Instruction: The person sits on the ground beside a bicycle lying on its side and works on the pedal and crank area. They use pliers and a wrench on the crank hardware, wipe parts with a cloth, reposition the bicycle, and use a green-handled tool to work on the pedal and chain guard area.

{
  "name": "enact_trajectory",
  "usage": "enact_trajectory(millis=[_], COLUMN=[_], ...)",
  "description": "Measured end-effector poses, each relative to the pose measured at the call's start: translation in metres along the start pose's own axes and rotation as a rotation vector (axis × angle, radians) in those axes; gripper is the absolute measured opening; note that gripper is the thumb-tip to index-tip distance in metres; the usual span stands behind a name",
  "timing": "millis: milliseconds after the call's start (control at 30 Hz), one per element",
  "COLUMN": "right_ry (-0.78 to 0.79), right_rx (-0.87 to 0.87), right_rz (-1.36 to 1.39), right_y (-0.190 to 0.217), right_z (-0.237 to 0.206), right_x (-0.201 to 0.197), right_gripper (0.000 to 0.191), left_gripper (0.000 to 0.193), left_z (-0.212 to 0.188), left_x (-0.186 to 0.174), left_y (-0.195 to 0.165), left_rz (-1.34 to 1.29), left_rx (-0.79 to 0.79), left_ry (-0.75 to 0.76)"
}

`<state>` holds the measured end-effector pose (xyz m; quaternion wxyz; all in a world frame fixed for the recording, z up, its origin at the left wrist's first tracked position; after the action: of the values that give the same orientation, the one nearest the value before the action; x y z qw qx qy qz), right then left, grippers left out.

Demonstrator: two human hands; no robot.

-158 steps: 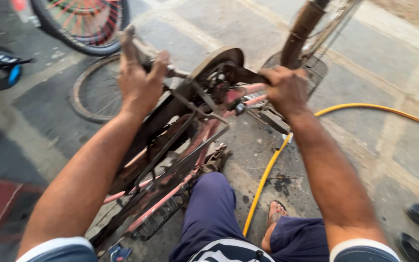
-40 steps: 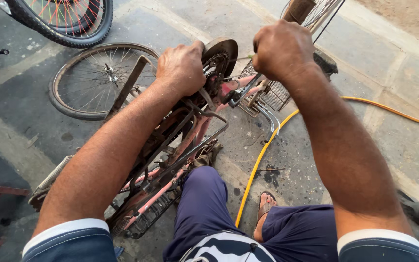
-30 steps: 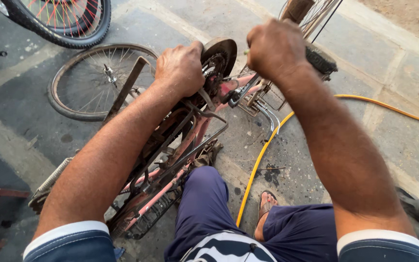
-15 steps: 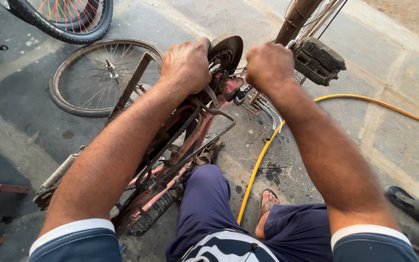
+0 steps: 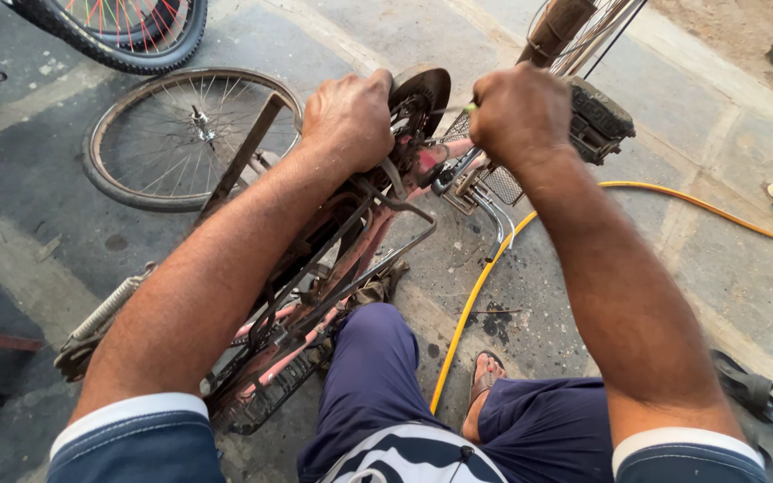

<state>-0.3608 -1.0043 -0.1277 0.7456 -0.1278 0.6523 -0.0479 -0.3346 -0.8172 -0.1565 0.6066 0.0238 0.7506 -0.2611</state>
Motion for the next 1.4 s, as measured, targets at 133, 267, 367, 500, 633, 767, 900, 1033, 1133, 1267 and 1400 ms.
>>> enact_trajectory(millis=[133, 267, 367, 500, 633, 767, 900, 1033, 1133, 1267, 1400], right_ry=[0.119, 0.088, 0.020, -0.006, 0.089, -0.073, -0.039, -0.084, -0.145, -0.024, -0.135], right_rx=[0.067, 0.093, 0.018, 0.023, 0.049, -0.017, 0.025, -0.002, -0.024, 0.026, -0.028], right_rz=[0.011, 0.028, -0.011, 0.048, 0.021, 0.138, 0.031, 0.122, 0.079, 0.057, 0.011], right_y=[0.000, 0.003, 0.011, 0.004, -0.001, -0.002, 0.000, -0.001, -0.001, 0.003, 0.004], right_z=[0.004, 0.003, -0.002, -0.006, -0.005, -0.007, -0.011, -0.016, -0.018, -0.016, -0.016], right_x=[0.006, 0.003, 0.001, -0.004, 0.003, -0.004, -0.003, -0.007, -0.008, 0.005, 0.001], right_gripper=[0.015, 0.023, 0.005, 0.016, 0.019, 0.018, 0.019, 0.018, 0.015, 0.020, 0.013], left_gripper=[0.037, 0.036, 0.037, 0.036, 0.039, 0.037, 0.038, 0.036, 0.036, 0.039, 0.036], left_z=[0.001, 0.000, 0.000, 0.000, 0.001, 0.002, -0.001, 0.001, 0.000, -0.003, -0.004], left_x=[0.003, 0.001, 0.001, 0.000, 0.002, 0.001, 0.000, 0.001, 0.001, 0.000, -0.004], left_y=[0.001, 0.000, 0.001, 0.002, 0.001, 0.000, 0.000, 0.001, 0.001, 0.001, 0.000], left_rz=[-0.027, -0.016, -0.017, -0.012, -0.006, 0.004, 0.003, -0.009, -0.007, -0.021, -0.029], left_rx=[-0.017, 0.017, 0.011, 0.010, -0.013, -0.009, 0.012, 0.003, 0.030, 0.034, 0.028], left_ry=[0.035, -0.016, -0.010, -0.017, 0.028, 0.022, -0.009, 0.005, -0.036, -0.045, -0.048])
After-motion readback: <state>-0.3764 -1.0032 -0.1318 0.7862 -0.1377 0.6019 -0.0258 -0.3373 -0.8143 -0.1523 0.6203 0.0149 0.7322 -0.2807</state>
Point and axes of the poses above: each hand's wrist, its own z-axis towards the middle knuckle, its own x-axis out of the palm, y = z × x, the point moved 5 cm from there along z, towards the middle knuckle, and after that the axes turned 14 degrees about y, right-handed, at the moved point
